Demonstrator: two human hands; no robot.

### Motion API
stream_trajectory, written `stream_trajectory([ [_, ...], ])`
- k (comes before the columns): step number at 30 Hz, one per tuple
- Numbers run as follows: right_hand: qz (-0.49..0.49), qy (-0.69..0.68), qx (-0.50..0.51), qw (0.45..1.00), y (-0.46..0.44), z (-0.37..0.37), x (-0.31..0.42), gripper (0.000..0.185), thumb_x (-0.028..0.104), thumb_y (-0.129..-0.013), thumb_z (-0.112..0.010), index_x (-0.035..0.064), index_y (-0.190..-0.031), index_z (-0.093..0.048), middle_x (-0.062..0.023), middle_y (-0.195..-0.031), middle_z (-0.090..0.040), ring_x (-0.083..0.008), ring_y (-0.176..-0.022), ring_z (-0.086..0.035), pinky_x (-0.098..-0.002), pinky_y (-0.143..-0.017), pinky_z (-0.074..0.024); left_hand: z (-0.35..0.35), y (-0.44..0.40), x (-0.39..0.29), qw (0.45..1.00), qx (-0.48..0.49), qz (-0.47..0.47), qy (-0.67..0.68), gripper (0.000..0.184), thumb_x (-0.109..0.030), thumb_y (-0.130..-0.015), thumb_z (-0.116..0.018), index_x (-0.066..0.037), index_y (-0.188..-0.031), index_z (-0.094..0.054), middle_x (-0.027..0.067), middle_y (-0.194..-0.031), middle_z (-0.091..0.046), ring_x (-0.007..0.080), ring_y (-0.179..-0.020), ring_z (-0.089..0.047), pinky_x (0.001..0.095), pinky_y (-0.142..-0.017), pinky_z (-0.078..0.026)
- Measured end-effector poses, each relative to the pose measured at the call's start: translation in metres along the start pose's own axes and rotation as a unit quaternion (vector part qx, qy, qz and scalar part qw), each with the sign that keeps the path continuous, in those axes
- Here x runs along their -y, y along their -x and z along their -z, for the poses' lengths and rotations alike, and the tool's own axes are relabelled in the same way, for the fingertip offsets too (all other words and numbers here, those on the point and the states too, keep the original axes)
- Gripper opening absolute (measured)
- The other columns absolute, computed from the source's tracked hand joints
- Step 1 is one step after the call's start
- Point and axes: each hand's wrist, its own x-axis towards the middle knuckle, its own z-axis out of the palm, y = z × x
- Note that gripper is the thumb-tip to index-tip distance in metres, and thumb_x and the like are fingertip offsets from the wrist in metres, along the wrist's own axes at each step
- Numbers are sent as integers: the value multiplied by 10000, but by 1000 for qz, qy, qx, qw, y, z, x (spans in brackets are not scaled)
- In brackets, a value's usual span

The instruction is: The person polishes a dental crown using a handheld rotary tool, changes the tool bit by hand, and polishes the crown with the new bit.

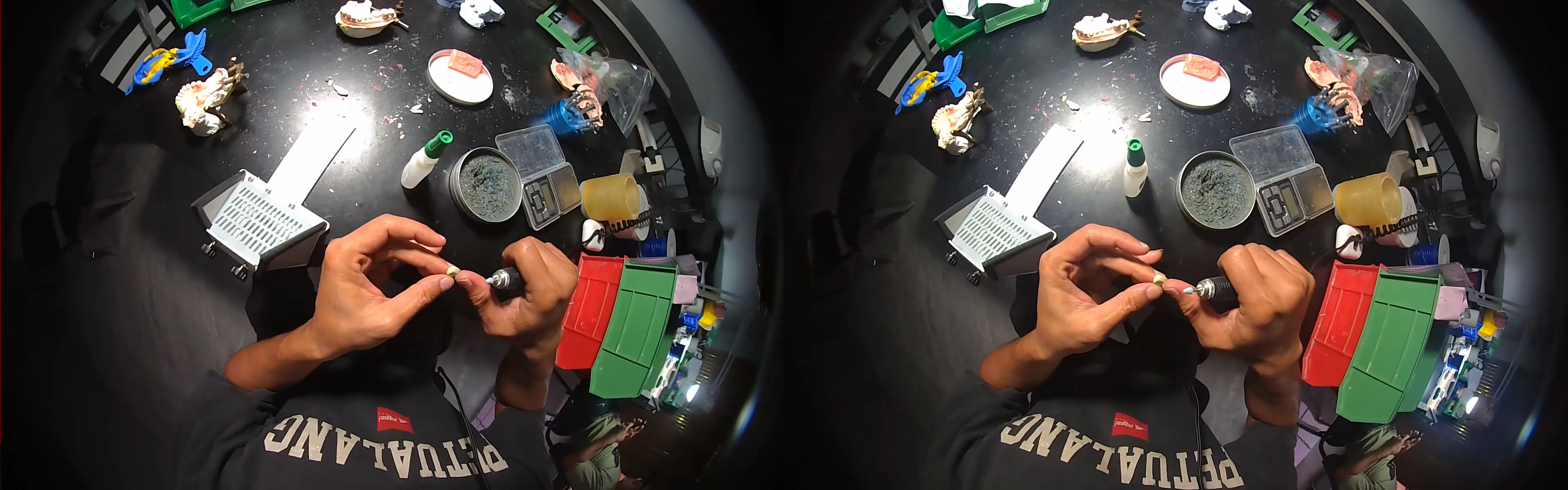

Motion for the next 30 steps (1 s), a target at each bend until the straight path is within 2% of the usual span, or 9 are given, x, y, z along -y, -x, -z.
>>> stream_trajectory([
  [8, -16, 1, 9, 1000, 1, 0, 0, 579, 531, -783, -914, 89, -710, -548, -43, -580, -482, -234, -473, -504, -362, -469, -350, 2, 1, 5, 999, 28, -44, 4, 386, 122, -878, -818, 73, -1225, -655, 180, -1175, -741, 192, -1007, -792, 278, -900, -617],
  [15, -27, 0, 9, 1000, 1, 0, 1, 580, 522, -780, -923, 80, -708, -555, -46, -583, -494, -231, -473, -513, -360, -464, -357, -6, 5, 9, 994, -24, -84, -60, 448, 145, -853, -816, 70, -1249, -620, 195, -1152, -749, 211, -1004, -799, 293, -912, -622],
  [18, -34, -6, 11, 999, 4, -1, 1, 656, 590, -829, -884, 51, -735, -522, -44, -602, -437, -201, -499, -437, -344, -480, -319, -8, 8, 16, 988, -38, -126, -77, 502, 158, -834, -820, 69, -1270, -585, 203, -1126, -759, 226, -999, -804, 302, -915, -624],
  [21, -24, 2, 8, 1000, 2, -1, 0, 594, 548, -790, -907, 82, -706, -548, -47, -585, -493, -235, -470, -509, -360, -461, -349, -9, 8, 18, 982, -44, -155, -99, 548, 162, -821, -825, 68, -1283, -547, 196, -1058, -773, 235, -987, -807, 311, -907, -630],
  [23, -5, 3, 8, 1000, 2, -4, -3, 634, 608, -803, -873, 85, -695, -532, -43, -579, -468, -236, -463, -486, -362, -458, -330, -10, 7, 22, 972, -45, -192, -129, 579, 160, -816, -828, 67, -1296, -518, 183, -1003, -780, 233, -967, -808, 315, -899, -635],
  [26, 12, 18, 24, 999, 2, -6, -4, 712, 721, -822, -796, 91, -675, -500, -38, -572, -425, -233, -455, -449, -367, -456, -305, -12, 9, 29, 965, -72, -219, -121, 554, 141, -802, -842, 93, -1272, -554, 149, -1061, -745, 220, -954, -815, 271, -834, -648],
  [30, 18, 72, 67, 995, 3, -6, 1, 800, 842, -820, -702, 96, -655, -464, -33, -571, -390, -219, -452, -427, -372, -457, -293, -11, 6, 30, 945, -89, -266, -167, 591, 152, -790, -855, 68, -1257, -503, 156, -1001, -743, 216, -885, -805, 280, -764, -642],
])
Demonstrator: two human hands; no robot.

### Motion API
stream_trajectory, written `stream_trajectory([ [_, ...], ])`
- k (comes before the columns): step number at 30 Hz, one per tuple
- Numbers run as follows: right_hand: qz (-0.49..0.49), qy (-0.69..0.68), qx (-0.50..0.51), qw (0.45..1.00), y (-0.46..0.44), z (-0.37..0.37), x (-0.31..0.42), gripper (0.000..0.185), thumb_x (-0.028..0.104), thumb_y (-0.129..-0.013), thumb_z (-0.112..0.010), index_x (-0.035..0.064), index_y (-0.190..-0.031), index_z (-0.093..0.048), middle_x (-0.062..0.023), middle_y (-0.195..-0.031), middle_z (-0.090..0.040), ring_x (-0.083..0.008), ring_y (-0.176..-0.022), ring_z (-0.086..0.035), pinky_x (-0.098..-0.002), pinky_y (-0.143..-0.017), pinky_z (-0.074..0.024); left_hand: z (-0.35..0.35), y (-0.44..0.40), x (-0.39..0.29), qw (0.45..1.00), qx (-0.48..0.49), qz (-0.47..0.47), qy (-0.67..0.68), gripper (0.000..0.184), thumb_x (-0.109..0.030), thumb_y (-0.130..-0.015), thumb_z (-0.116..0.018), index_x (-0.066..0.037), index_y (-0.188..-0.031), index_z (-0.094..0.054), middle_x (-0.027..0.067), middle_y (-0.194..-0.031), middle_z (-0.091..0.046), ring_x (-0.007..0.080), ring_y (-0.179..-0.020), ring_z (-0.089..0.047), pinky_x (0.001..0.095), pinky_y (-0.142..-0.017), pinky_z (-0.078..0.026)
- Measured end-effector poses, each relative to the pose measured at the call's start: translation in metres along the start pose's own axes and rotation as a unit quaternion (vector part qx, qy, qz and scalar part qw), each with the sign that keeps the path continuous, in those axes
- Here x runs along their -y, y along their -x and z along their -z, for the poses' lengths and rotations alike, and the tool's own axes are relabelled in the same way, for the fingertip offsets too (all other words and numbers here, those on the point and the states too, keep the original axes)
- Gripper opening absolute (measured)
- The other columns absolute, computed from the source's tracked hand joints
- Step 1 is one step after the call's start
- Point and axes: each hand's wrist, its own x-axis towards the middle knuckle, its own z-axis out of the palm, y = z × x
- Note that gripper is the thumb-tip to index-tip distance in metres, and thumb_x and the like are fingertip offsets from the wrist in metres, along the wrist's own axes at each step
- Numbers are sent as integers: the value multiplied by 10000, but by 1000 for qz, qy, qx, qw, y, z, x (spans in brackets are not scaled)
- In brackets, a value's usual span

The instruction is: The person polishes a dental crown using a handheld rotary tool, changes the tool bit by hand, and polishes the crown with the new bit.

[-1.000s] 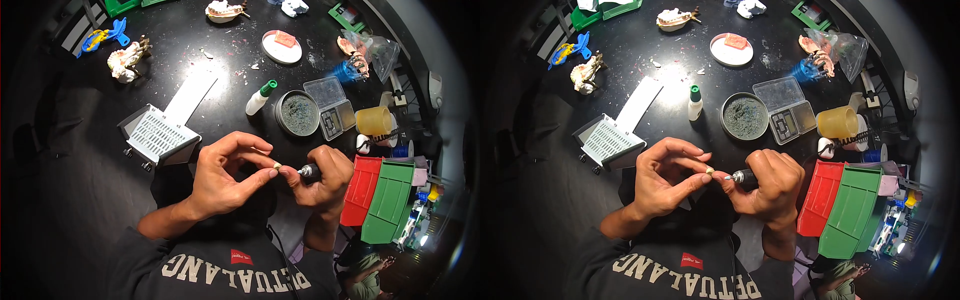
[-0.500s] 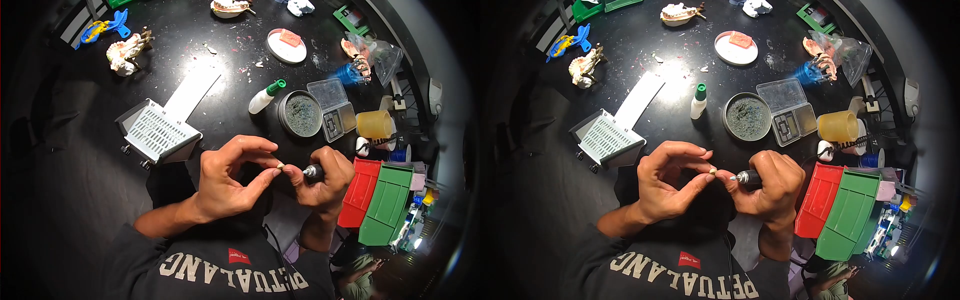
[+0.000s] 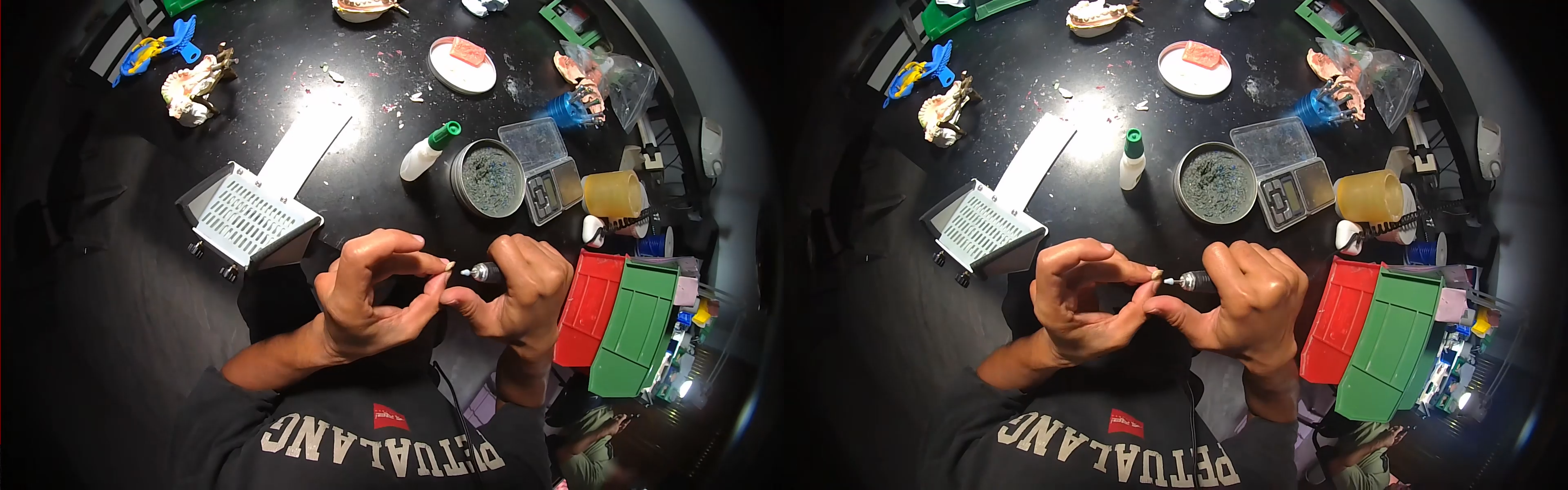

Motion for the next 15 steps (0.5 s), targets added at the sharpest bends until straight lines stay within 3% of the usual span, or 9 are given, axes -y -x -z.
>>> stream_trajectory([
  [5, -34, 20, 43, 998, -1, 1, 8, 854, 887, -828, -635, 68, -675, -450, -72, -595, -419, -272, -486, -471, -396, -483, -344, 5, 1, 7, 999, 20, -34, -27, 667, 167, -762, -883, 27, -1255, -457, 171, -919, -756, 174, -808, -753, 285, -729, -623],
  [8, -40, 21, 56, 997, -1, 1, 10, 850, 885, -834, -627, 69, -676, -450, -74, -595, -417, -275, -486, -470, -392, -482, -342, 1, 4, 14, 999, -7, -52, -11, 566, 99, -770, -918, 73, -1186, -535, 132, -962, -729, 208, -839, -812, 268, -684, -634],
  [15, -42, 33, 69, 996, -1, 1, 10, 846, 888, -836, -622, 74, -681, -449, -72, -597, -418, -271, -489, -474, -397, -484, -341, 0, 5, 13, 999, -10, -38, -26, 515, 99, -761, -919, 67, -1138, -570, 125, -913, -732, 185, -785, -793, 264, -654, -617],
])
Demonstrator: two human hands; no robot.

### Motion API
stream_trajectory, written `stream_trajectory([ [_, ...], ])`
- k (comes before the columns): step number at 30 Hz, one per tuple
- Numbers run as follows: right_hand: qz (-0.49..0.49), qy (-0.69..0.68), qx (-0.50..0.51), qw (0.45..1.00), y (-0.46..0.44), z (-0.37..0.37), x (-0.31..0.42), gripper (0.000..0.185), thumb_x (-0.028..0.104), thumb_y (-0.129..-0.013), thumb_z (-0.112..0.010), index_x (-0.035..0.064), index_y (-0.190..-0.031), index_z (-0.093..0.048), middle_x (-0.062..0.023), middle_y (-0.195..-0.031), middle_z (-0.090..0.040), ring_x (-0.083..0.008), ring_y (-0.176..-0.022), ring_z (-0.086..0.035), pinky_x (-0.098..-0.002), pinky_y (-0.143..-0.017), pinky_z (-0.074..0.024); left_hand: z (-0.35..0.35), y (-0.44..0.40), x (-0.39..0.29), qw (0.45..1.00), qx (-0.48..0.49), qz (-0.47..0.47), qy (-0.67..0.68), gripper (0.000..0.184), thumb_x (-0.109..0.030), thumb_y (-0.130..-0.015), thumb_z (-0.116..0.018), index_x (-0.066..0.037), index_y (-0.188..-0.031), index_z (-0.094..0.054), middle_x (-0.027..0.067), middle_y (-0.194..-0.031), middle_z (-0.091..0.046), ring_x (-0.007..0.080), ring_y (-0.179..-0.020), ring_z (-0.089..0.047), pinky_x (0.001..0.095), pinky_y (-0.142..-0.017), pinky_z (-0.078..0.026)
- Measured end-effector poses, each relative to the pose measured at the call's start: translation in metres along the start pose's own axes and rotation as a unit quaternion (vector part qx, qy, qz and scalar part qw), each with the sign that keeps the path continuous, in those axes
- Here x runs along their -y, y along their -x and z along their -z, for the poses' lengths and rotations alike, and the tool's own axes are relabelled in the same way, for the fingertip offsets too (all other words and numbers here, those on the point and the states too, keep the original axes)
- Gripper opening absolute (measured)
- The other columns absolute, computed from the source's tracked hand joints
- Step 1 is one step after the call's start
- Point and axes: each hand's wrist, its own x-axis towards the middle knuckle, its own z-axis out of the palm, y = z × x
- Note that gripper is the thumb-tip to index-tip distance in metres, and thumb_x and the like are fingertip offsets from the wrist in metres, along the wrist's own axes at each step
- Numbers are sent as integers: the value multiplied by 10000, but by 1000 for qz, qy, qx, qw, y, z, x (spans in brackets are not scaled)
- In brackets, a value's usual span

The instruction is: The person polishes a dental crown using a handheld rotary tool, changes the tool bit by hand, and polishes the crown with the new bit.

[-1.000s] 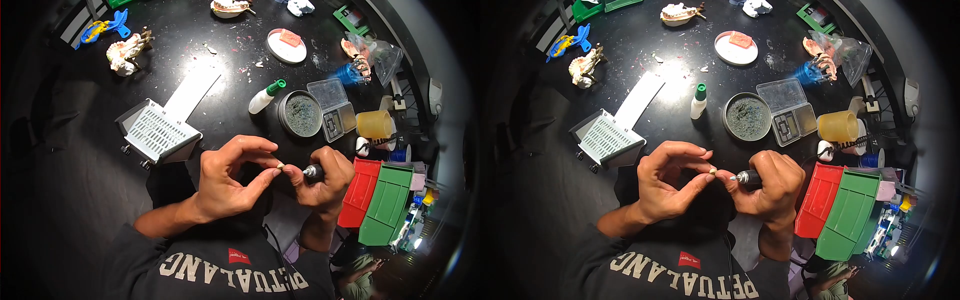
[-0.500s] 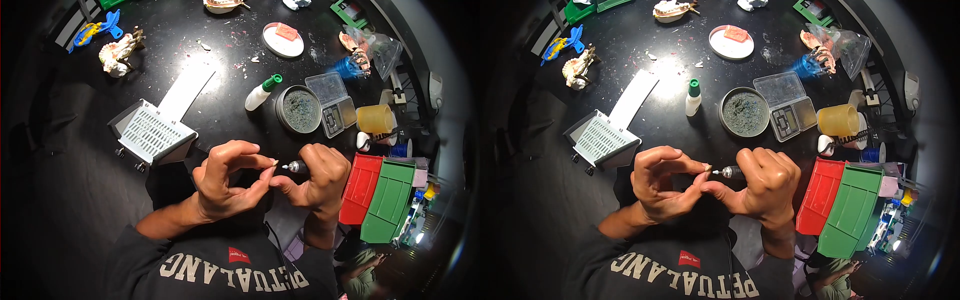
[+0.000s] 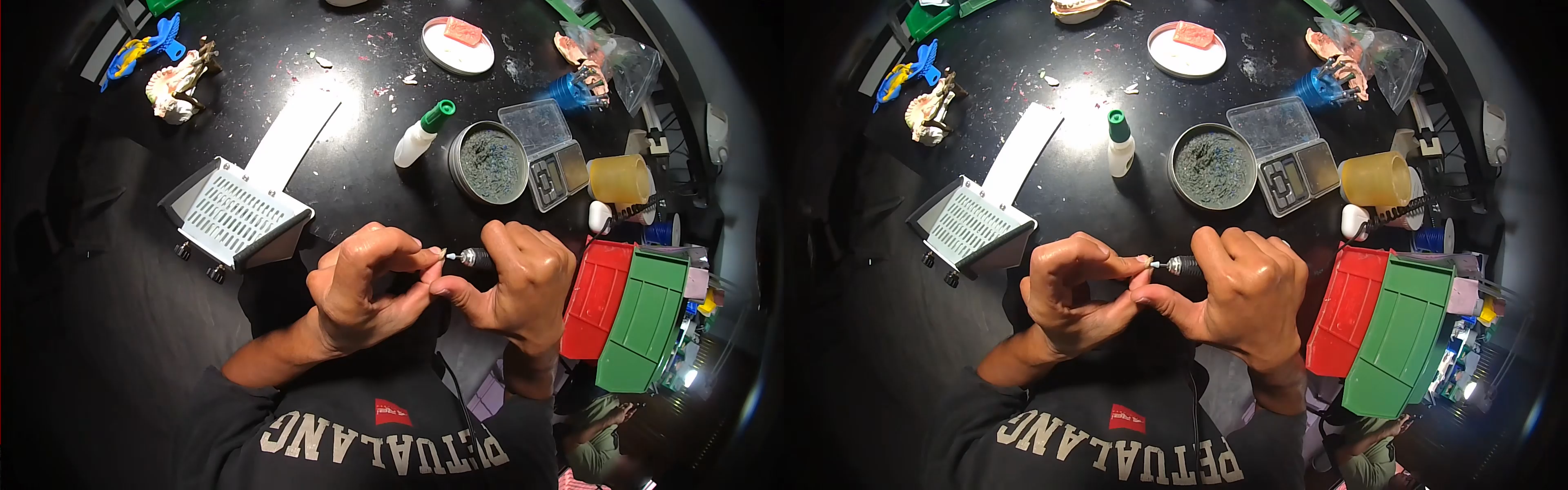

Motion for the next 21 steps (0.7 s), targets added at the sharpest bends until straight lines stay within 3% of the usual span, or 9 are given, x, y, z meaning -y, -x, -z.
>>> stream_trajectory([
  [6, 11, -10, -7, 1000, 0, -4, -3, 785, 859, -820, -674, 106, -692, -496, -41, -582, -449, -229, -467, -496, -385, -465, -326, 0, -4, -5, 1000, 3, 9, -26, 479, 107, -749, -909, 54, -1106, -594, 110, -861, -730, 175, -744, -776, 262, -634, -603],
  [21, 15, 4, 21, 1000, 2, 0, -1, 758, 855, -841, -648, 120, -698, -530, -40, -579, -469, -233, -467, -515, -389, -464, -328, 0, -8, -4, 999, 12, -7, -50, 452, 115, -714, -906, 26, -1044, -611, 78, -809, -718, 162, -670, -726, 254, -583, -589],
])
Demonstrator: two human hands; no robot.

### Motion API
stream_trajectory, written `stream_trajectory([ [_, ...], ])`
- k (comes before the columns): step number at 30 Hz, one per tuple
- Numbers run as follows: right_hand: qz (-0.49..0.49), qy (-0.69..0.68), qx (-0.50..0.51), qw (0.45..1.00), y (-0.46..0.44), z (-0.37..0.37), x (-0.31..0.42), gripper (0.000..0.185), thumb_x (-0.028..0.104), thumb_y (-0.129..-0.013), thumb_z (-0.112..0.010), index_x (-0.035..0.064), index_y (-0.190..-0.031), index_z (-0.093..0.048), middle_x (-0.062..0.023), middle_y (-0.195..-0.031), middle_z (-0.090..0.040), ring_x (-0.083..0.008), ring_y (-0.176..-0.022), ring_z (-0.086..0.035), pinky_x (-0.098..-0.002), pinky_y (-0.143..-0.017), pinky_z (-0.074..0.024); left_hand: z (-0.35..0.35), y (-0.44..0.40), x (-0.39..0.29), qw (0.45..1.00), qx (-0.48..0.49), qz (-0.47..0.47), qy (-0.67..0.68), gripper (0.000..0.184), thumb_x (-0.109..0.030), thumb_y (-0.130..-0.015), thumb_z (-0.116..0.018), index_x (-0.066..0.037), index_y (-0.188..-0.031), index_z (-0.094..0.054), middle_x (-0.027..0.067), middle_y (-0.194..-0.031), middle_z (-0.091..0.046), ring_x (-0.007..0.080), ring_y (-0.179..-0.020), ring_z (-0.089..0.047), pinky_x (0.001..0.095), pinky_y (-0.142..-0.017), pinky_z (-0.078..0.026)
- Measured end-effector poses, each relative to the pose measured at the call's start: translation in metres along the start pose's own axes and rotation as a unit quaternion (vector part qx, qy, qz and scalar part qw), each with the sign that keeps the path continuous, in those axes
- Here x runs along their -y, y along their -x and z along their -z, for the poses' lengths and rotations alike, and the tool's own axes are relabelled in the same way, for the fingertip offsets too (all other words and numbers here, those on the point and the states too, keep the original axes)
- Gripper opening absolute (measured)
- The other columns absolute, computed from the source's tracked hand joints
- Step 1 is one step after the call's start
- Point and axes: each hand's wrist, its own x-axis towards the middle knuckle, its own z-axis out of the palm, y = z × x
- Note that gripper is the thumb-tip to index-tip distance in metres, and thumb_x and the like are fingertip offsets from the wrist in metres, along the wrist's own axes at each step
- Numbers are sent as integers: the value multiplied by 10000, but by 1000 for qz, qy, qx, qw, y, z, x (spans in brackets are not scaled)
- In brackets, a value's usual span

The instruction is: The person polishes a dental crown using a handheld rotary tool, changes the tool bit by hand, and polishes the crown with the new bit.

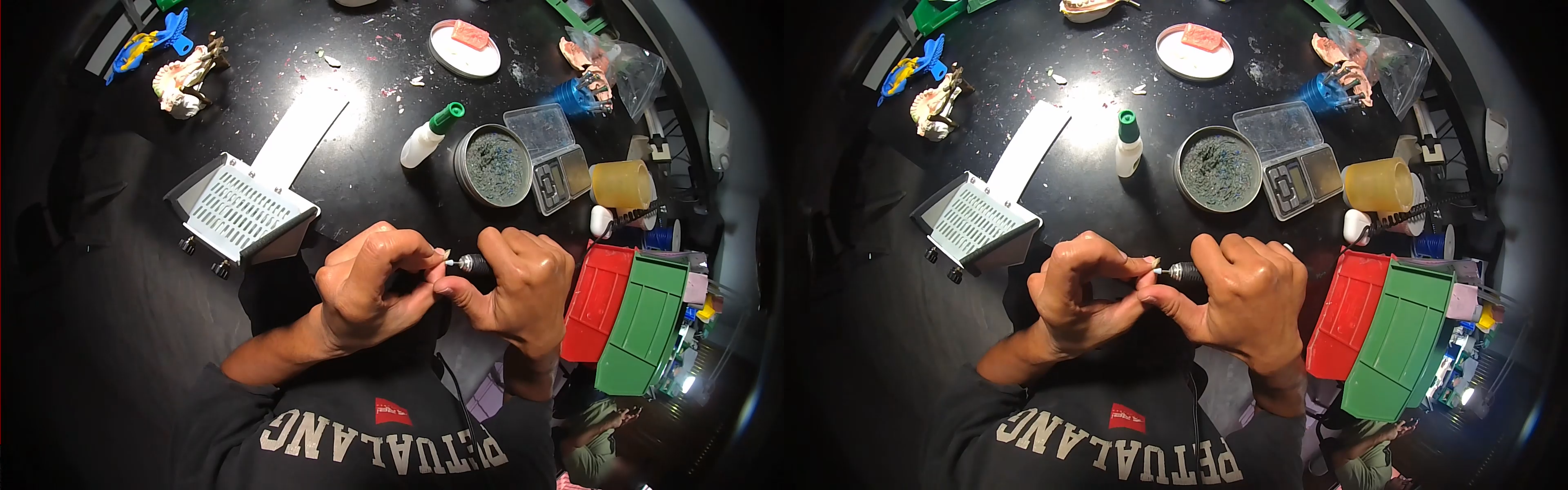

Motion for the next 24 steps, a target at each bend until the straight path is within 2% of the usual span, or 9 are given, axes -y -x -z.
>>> stream_trajectory([
  [14, -11, -9, 5, 1000, 0, 0, 0, 750, 844, -836, -664, 114, -716, -545, -48, -591, -498, -244, -485, -547, -395, -477, -355, 0, -1, 0, 1000, 1, -2, -15, 416, 102, -715, -907, 17, -1008, -625, 68, -772, -700, 162, -645, -708, 258, -569, -572],
  [17, -14, -19, 3, 1000, -1, 0, 1, 771, 830, -857, -654, 88, -704, -515, -65, -599, -470, -268, -500, -525, -404, -489, -362, 8, -1, -1, 997, 57, -10, -42, 504, 75, -751, -934, 33, -1087, -560, 127, -825, -746, 165, -716, -760, 269, -634, -604],
  [21, -19, -14, 22, 999, 2, 1, 2, 801, 839, -856, -648, 72, -695, -486, -76, -603, -440, -281, -511, -506, -406, -499, -366, 9, -2, -2, 997, 62, -6, -40, 500, 70, -752, -935, 38, -1092, -571, 123, -834, -750, 163, -716, -760, 258, -650, -605],
  [24, 8, -36, -26, 999, -1, 4, -3, 672, 722, -847, -755, 96, -720, -545, -57, -599, -498, -250, -483, -531, -390, -477, -363, 9, -3, -4, 997, 57, 42, -3, 489, 72, -774, -915, 46, -1132, -582, 108, -852, -759, 142, -738, -760, 247, -682, -611],
])
